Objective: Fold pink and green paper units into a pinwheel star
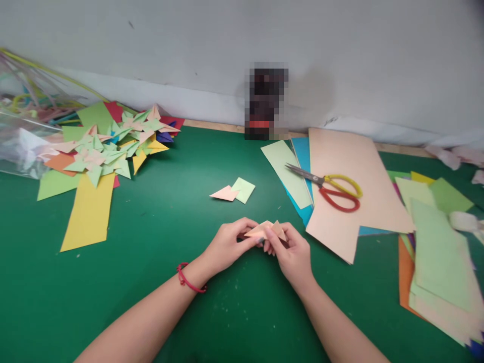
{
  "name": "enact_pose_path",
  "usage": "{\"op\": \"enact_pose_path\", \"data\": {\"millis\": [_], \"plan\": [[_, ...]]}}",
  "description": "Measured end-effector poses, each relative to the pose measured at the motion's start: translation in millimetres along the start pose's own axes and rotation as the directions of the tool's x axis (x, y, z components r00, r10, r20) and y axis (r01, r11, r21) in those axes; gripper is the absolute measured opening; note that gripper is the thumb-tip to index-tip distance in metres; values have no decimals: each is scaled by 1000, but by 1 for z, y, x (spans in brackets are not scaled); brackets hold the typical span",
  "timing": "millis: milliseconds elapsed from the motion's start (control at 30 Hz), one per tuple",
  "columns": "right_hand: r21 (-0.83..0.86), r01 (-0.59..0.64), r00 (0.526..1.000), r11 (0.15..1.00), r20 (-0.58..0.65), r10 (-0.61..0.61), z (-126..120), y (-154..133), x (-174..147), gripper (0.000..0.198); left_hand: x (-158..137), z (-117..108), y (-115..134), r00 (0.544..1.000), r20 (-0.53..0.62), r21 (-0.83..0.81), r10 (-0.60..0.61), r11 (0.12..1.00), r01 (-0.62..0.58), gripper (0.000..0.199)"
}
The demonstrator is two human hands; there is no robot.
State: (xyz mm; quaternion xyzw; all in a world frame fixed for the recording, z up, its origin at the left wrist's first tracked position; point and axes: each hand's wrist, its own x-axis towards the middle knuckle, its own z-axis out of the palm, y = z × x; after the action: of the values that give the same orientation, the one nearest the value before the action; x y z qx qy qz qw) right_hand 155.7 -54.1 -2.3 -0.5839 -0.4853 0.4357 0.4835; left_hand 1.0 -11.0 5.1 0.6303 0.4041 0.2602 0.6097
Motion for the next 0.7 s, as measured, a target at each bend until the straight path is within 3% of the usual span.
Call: {"op": "enact_pose_path", "data": {"millis": [267,700], "plan": [[-19,-2,1000,1000,-13,2,0,-2,0,17,1,0,6,996,81,-103,23,995,-14,21],[-63,8,1000,998,1,-8,0,-2,-1,18,2,-3,5,996,83,-53,23,998,-19,29]]}}
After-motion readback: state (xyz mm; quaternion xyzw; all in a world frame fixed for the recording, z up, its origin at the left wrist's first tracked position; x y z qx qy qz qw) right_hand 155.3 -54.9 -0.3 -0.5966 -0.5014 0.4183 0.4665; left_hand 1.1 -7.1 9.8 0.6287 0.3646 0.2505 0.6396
